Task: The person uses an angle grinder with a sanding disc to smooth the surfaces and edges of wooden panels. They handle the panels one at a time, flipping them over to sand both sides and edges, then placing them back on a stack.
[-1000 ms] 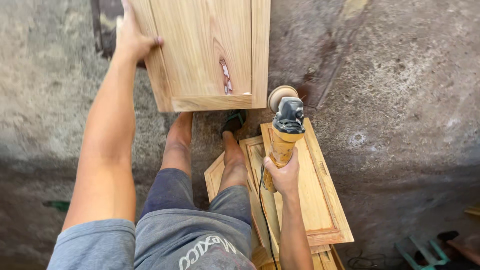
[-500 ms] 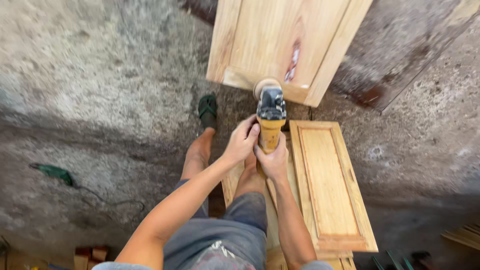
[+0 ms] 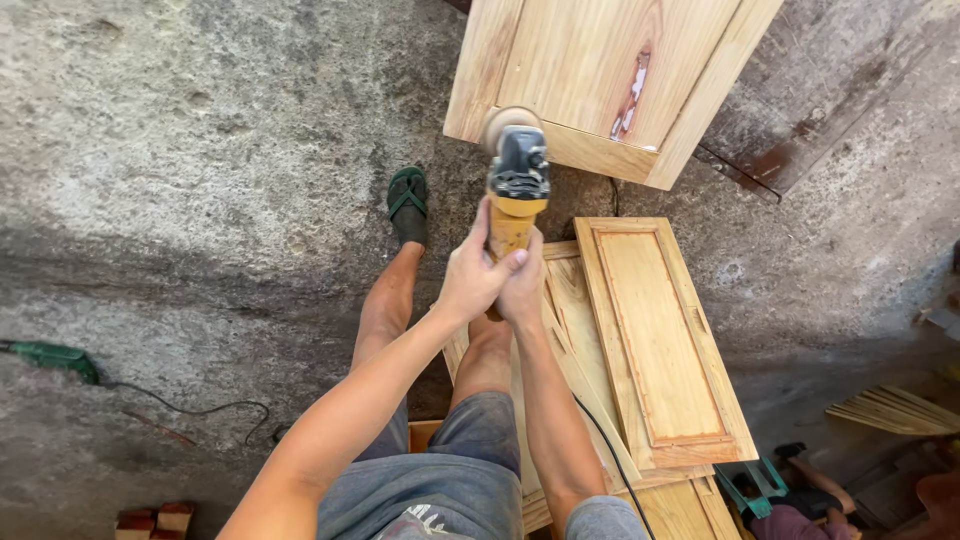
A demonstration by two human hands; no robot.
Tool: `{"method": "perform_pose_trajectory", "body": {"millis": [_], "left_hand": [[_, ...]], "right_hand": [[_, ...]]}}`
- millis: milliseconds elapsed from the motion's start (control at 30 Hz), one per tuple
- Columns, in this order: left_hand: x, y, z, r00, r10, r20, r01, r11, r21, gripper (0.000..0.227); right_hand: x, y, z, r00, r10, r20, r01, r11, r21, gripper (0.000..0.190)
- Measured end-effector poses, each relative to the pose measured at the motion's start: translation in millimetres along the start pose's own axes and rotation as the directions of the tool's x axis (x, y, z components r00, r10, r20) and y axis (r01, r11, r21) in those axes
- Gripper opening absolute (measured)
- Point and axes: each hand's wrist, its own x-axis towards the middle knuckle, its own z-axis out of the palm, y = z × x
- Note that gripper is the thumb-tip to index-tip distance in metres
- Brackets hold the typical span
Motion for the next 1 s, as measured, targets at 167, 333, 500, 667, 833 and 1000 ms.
{"method": "perform_pose_trajectory", "body": {"millis": [167,333,500,667,833,1000], "left_hand": [[0,-12,-10,1.0,0.015,-0.024,-0.018,0.99,-0.137,0.094],[1,-12,-1,0.994,0.102,-0.03,-0.106,0.966,-0.237,0.095],[2,0,29,0.999,-0.004,0.041,0.006,1.0,-0.029,0.091],[2,-3,29,0.998,-0.066,0.005,0.066,0.97,-0.235,0.091],[-5,-12,30,0.998,0.025,-0.06,-0.043,0.951,-0.307,0.09],[3,-8,74,0.996,-0.083,0.04,0.083,0.997,0.008,0.098]], "right_hand": [[5,-25,12,0.997,0.024,0.074,-0.01,0.984,-0.178,0.054],[5,-33,4,0.999,0.025,0.037,-0.016,0.973,-0.228,0.053],[0,-22,-25,0.997,0.043,-0.065,-0.052,0.988,-0.146,0.05],[7,-24,-23,0.999,-0.019,0.034,0.022,0.994,-0.107,0.047],[5,-29,-23,0.995,-0.045,0.095,0.062,0.981,-0.184,0.054],[4,-11,-68,0.993,0.098,-0.063,-0.107,0.98,-0.165,0.047]]}}
